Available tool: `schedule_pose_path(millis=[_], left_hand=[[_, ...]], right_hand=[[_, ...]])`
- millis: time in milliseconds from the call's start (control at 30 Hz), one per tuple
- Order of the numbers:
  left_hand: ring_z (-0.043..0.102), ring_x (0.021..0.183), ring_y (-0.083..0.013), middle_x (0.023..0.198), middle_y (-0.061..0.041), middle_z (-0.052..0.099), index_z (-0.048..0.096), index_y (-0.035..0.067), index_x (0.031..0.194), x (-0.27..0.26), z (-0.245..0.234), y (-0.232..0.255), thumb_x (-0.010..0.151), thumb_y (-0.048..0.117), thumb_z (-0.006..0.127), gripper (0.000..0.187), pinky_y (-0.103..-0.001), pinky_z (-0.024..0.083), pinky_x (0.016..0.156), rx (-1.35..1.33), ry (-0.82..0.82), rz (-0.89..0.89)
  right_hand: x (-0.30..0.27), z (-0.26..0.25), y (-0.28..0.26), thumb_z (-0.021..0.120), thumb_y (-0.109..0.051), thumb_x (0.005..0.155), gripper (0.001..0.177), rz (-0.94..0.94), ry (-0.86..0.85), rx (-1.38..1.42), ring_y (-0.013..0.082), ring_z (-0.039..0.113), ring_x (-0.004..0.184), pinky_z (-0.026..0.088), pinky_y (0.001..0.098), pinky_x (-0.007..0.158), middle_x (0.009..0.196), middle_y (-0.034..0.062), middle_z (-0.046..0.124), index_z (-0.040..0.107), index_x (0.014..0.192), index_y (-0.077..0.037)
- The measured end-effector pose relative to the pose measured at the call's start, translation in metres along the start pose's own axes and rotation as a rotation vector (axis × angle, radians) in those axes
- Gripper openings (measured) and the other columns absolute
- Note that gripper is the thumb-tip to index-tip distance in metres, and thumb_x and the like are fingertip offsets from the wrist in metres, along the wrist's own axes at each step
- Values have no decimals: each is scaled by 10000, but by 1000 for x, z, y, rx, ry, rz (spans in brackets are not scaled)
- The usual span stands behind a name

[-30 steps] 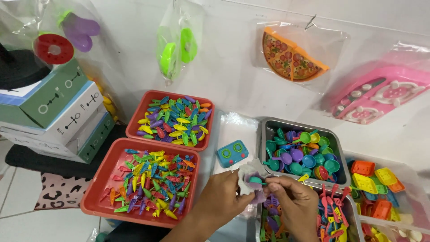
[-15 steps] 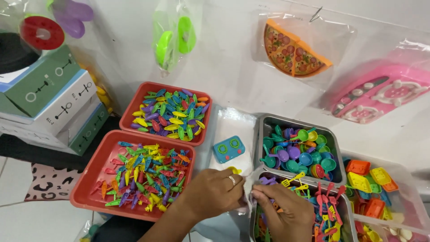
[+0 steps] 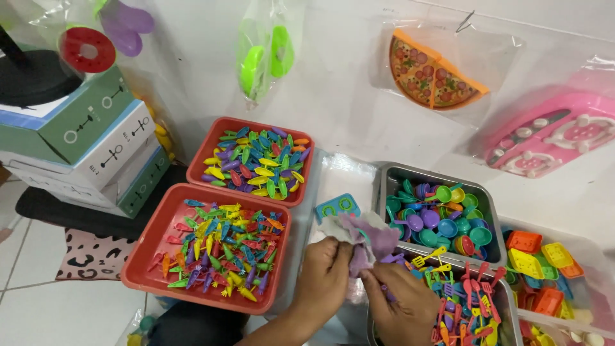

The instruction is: The person sits on the floor and wipes various small plastic toys, including a blue toy, a yellow toy, and a purple toy, using a cloth. The toys are taken from and placed back into red and metal trays filled with colorful plastic items.

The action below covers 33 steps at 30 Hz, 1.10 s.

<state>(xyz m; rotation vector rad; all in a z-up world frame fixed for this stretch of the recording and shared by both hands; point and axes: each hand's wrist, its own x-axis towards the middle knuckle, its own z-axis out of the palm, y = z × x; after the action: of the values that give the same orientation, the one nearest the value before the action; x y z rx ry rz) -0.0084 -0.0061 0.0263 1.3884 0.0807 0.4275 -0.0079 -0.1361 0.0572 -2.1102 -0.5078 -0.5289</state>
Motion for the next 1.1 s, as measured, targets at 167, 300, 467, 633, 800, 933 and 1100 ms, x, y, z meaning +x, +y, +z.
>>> schedule_pose_path(millis=[167,300,467,633,800,933,1100], left_hand=[[547,756,-81,862,-39,680,712,-12,1017,4,0,-18,1027,93,467,266,-230,453,688,-232,-196,-209],[566,707,-83,834,-52,709,737,-37,1040,8,-4,9,997,132,553,253,-234,462,631,-178,-270,-267],[604,640,-66,809,-70,743,739,-46,992,11,-11,14,916,17,631,146,-200,462,553,-122,-181,-231],[595,599,-100,795,-70,784,784,7,987,22,-26,51,785,41,697,223,-249,485,512,214,-156,70],[622,540,-251,763,-119,734,712,-40,956,18,-28,34,700,-15,668,261,-351,493,498,525,-160,325],[652,571,-341,754,-158,711,733,-41,1017,18,-25,25,747,83,701,299,-420,517,516,850,-176,468],[697,812,-269,1008,-198,724,693,-72,1105,20,-24,35,836,38,666,292,-342,549,675,1033,-295,821]], right_hand=[[-2,5,8,800,-56,716,127,-27,49,-119,145,638,539,489,243,530,758,28,760,773,839,-42],[5,3,34,779,-79,724,163,101,12,-23,136,639,565,494,256,555,740,35,777,777,882,-37],[11,-1,36,732,-12,716,204,126,-77,64,121,663,591,525,243,585,733,32,780,767,916,-20],[20,-10,17,715,-21,804,102,103,-130,114,118,603,630,489,236,625,766,25,762,780,882,-14],[15,-12,14,710,5,783,228,74,-25,32,133,640,673,495,233,615,873,61,764,790,995,-18],[19,-11,6,725,3,775,185,21,28,-47,158,719,746,558,252,676,900,80,789,780,951,-16],[16,-7,13,730,15,752,177,-26,-36,-87,157,710,701,557,249,653,883,48,772,773,919,-25]])
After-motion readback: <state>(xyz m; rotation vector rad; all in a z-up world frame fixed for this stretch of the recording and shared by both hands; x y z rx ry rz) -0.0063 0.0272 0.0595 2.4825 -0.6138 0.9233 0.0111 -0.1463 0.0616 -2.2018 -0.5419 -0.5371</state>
